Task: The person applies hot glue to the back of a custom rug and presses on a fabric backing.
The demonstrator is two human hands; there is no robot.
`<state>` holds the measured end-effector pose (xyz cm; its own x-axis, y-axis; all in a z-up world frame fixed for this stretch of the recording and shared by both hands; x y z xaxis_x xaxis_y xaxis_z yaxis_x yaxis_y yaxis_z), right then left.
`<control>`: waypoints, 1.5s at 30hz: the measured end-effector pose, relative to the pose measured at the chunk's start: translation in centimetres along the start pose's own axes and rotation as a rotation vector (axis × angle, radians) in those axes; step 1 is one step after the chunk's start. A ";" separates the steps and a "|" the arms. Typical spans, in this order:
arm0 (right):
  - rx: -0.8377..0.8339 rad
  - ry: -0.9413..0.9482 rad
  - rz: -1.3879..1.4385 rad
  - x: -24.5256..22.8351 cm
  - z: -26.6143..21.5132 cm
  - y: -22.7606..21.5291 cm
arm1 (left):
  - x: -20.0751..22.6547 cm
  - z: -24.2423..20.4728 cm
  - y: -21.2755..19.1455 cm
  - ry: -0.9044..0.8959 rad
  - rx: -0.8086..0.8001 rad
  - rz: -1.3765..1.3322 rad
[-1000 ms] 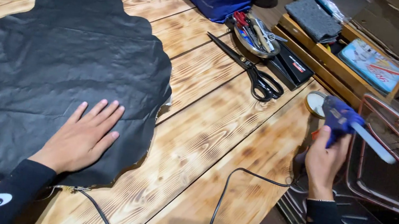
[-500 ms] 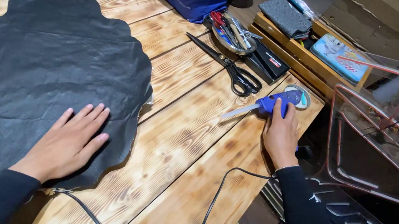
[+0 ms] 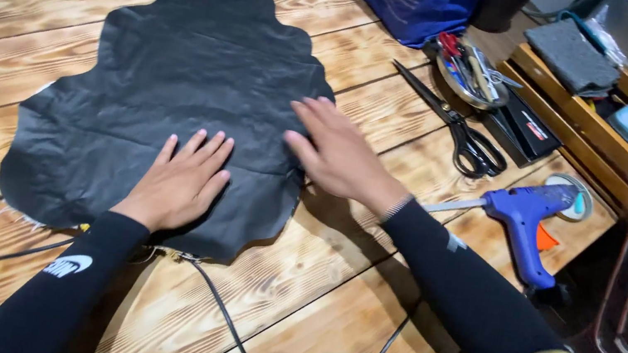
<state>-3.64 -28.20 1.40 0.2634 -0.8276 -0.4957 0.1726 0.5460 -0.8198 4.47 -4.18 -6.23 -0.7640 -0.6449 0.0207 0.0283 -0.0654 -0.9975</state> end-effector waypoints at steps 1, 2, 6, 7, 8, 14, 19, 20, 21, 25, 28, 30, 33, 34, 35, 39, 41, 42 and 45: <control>-0.013 -0.015 0.006 -0.4 1.8 2.9 | -0.7 0.2 0.8 -0.021 -0.002 -0.001; -0.038 0.000 -0.043 -0.9 3.3 5.9 | -1.4 0.4 1.5 -0.063 0.027 0.034; -0.073 -0.066 -0.170 -2.1 4.6 14.2 | -2.3 0.1 2.4 -0.139 0.090 0.044; -0.072 -0.072 -0.158 -2.3 4.0 13.7 | -2.3 -0.1 2.1 -0.145 0.084 0.053; -0.089 -0.026 -0.112 -2.1 3.4 13.2 | -2.1 -0.2 2.0 -0.156 0.079 0.032; -0.123 -0.018 -0.101 -1.8 -0.5 11.5 | -1.7 -0.2 1.3 -0.185 0.048 0.012; -0.171 -0.111 -0.107 -1.9 -2.2 10.8 | 0.7 -1.9 1.6 -0.207 0.100 0.093; -0.153 -0.110 -0.093 -1.8 -2.0 10.9 | 1.8 -2.7 1.5 -0.128 0.120 0.048; -0.135 -0.109 -0.079 -1.7 -1.8 10.9 | 3.0 -3.5 1.5 -0.048 0.141 0.005; -0.145 -0.085 -0.042 -1.7 -2.0 10.9 | 4.7 -6.4 0.9 -0.013 0.120 0.062; -0.156 -0.078 -0.047 -1.7 -2.1 10.8 | 5.5 -7.6 0.5 -0.001 0.167 0.062; -0.151 -0.072 -0.049 -1.7 -2.2 10.8 | 5.7 -8.4 0.1 -0.002 0.166 0.055; -0.148 -0.100 -0.037 -2.1 -2.2 10.5 | 5.7 -9.8 0.1 -0.019 0.143 -0.026; -0.151 -0.104 -0.033 -2.3 -2.1 10.3 | 5.7 -10.1 -0.1 -0.025 0.141 -0.025; -0.170 -0.100 -0.049 -2.5 -2.1 10.2 | 5.8 -10.4 -0.4 -0.024 0.137 -0.063; -0.251 -0.065 -0.086 -3.5 -2.3 9.6 | 5.1 -10.9 -0.8 -0.009 0.099 -0.167; -0.273 -0.066 -0.075 -3.1 -1.5 9.1 | 3.6 -10.4 -0.8 -0.043 0.057 -0.269; -0.295 -0.057 -0.061 -2.8 -1.3 9.0 | 2.9 -10.2 -0.6 -0.070 0.009 -0.374; -0.362 0.057 -0.069 -1.1 0.8 8.6 | 2.0 -8.6 -0.7 -0.068 -0.053 -0.305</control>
<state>-1.72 -22.50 -4.84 0.2076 -0.8726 -0.4422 -0.1616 0.4153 -0.8952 -2.60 1.09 -6.03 -0.6873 -0.6512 0.3218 -0.2300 -0.2252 -0.9468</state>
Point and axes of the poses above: each hand's wrist, its own z-axis towards the middle knuckle, its own y-axis out of the palm, x = y × z, the point moved 3 cm from there along z, towards the middle knuckle, and after that the axes turned 13 degrees about z, right-handed, at the moved point
